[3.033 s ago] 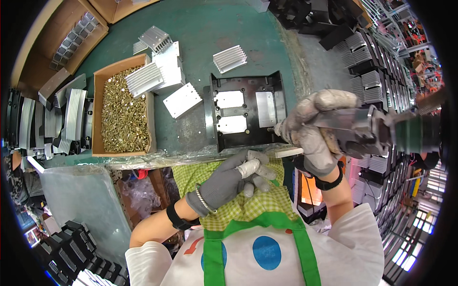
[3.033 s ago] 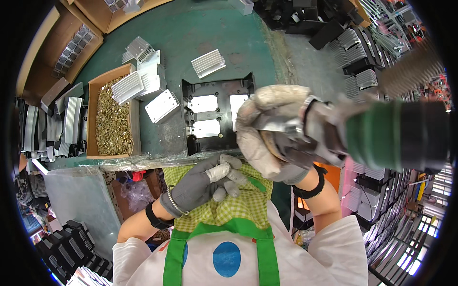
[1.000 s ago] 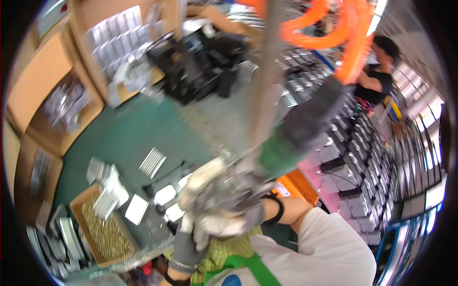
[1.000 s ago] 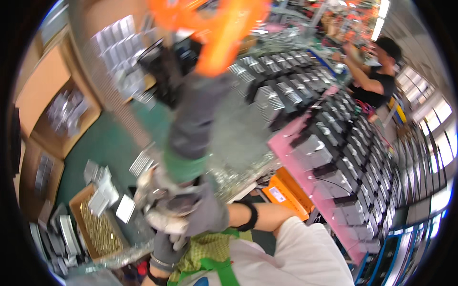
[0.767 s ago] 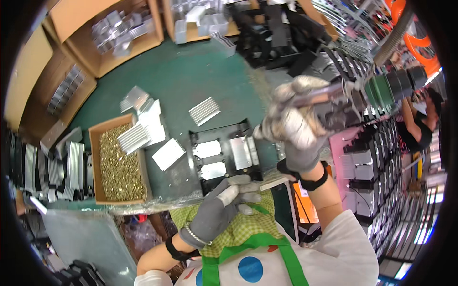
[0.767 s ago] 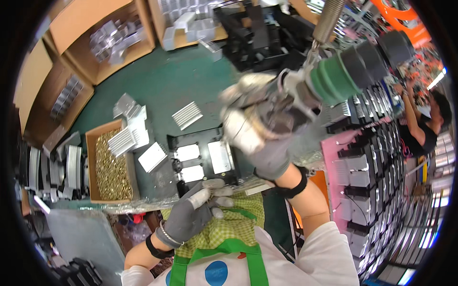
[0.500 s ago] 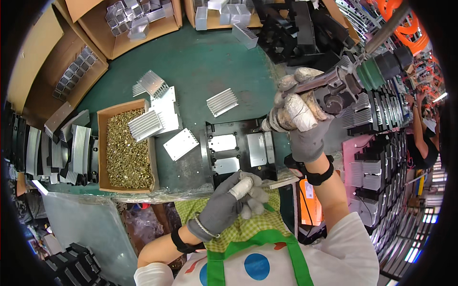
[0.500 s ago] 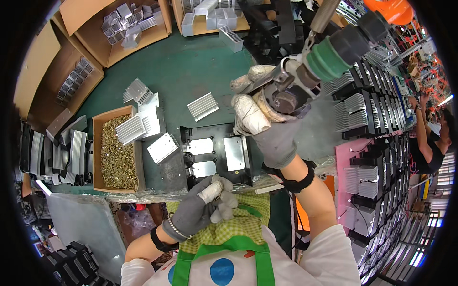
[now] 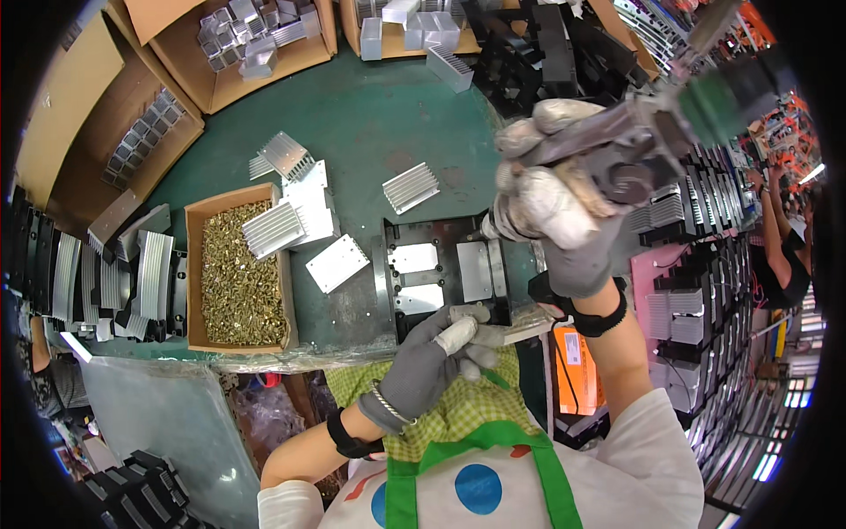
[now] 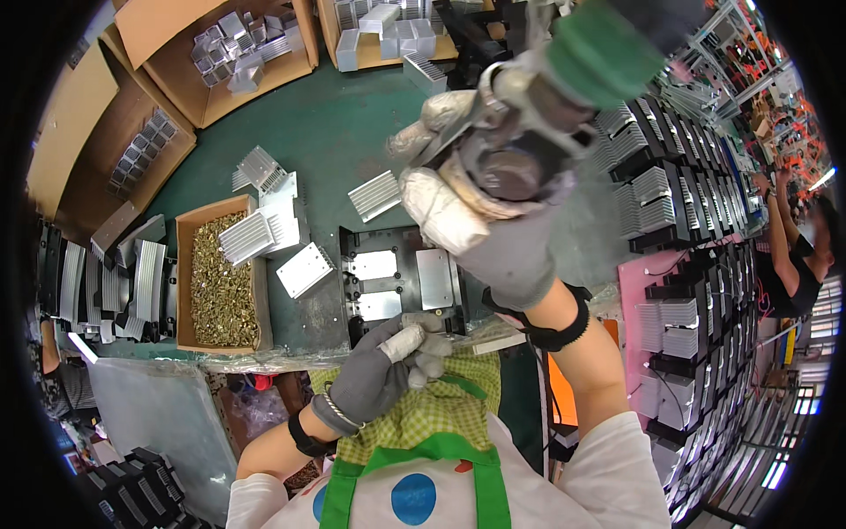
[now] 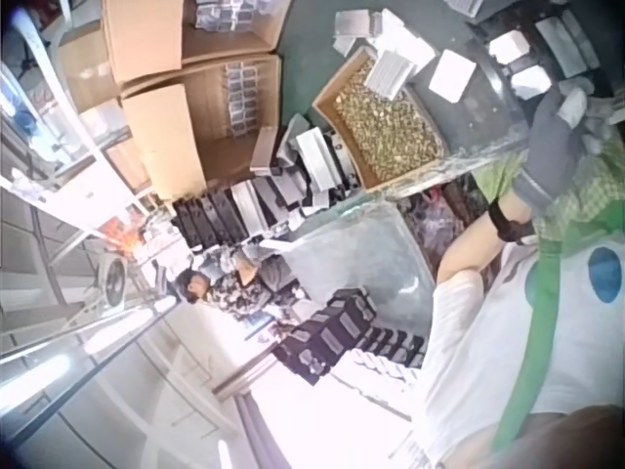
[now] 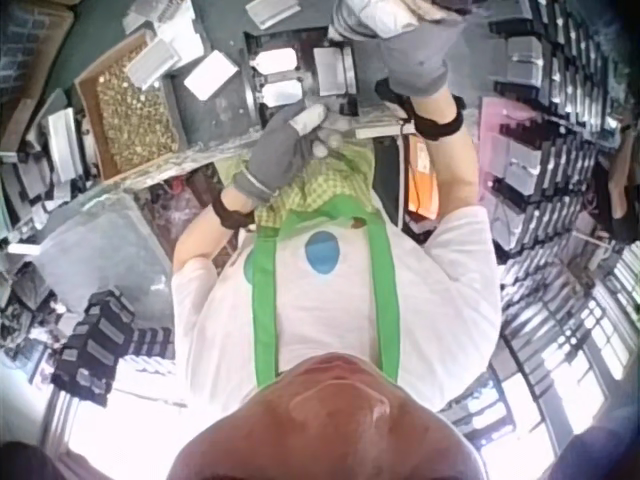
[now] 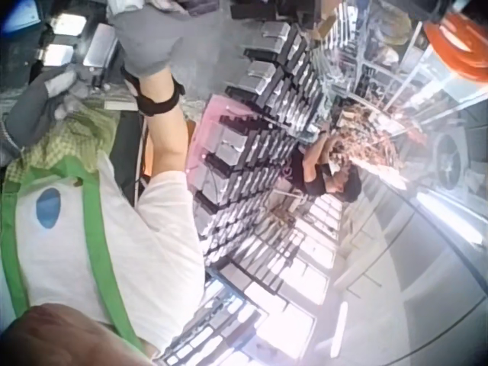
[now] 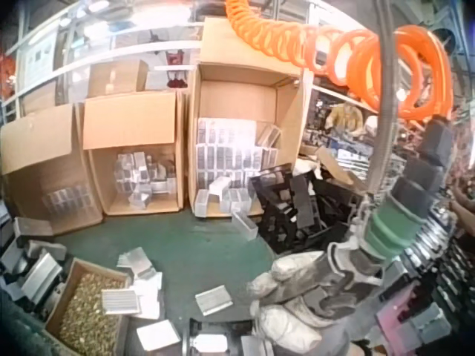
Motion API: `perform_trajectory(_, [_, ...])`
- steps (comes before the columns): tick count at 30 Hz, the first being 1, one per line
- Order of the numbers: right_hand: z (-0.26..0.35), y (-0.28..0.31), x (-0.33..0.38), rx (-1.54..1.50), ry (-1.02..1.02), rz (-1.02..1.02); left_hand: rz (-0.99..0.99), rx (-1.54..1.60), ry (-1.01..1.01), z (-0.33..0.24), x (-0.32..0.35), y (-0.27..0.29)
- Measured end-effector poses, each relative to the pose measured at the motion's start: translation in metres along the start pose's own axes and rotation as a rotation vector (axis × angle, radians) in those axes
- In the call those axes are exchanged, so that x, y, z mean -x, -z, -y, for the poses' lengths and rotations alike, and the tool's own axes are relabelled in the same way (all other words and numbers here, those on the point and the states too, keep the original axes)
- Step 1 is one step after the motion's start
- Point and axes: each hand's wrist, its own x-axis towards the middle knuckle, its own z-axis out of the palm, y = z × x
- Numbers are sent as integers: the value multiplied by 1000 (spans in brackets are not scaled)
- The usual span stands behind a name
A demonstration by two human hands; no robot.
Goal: The recorder is assembling metal components for solar equipment, including heat sinks and enclosures, using an industrial pneumatic screwdriver.
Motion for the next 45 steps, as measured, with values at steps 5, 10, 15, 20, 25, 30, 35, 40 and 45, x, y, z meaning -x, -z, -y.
perform_trajectory(5, [52,8,34,-94,-492,205,135,-139,-51,1,3,18])
perform_trajectory(10, [74,4,49,-340,-419,51,99,-48,-93,10,3,20])
perform_trajectory(15, [80,-8,47,-520,-372,-6,185,27,-86,10,3,24])
perform_trajectory(20, [72,-6,57,-585,-350,54,272,7,-92,12,3,32])
perform_trajectory(25, [66,3,46,-687,-282,264,154,87,12,14,3,26])
perform_trajectory(30, [66,-3,3,-910,-187,651,206,118,20,10,4,18])
perform_trajectory(35, [82,1,27,-689,-251,380,161,103,42,13,2,16])
perform_trajectory(40, [70,17,52,-623,-244,286,224,28,61,13,-4,23])
perform_trajectory(45, [60,5,43,-536,-282,166,168,146,68,14,-4,16])
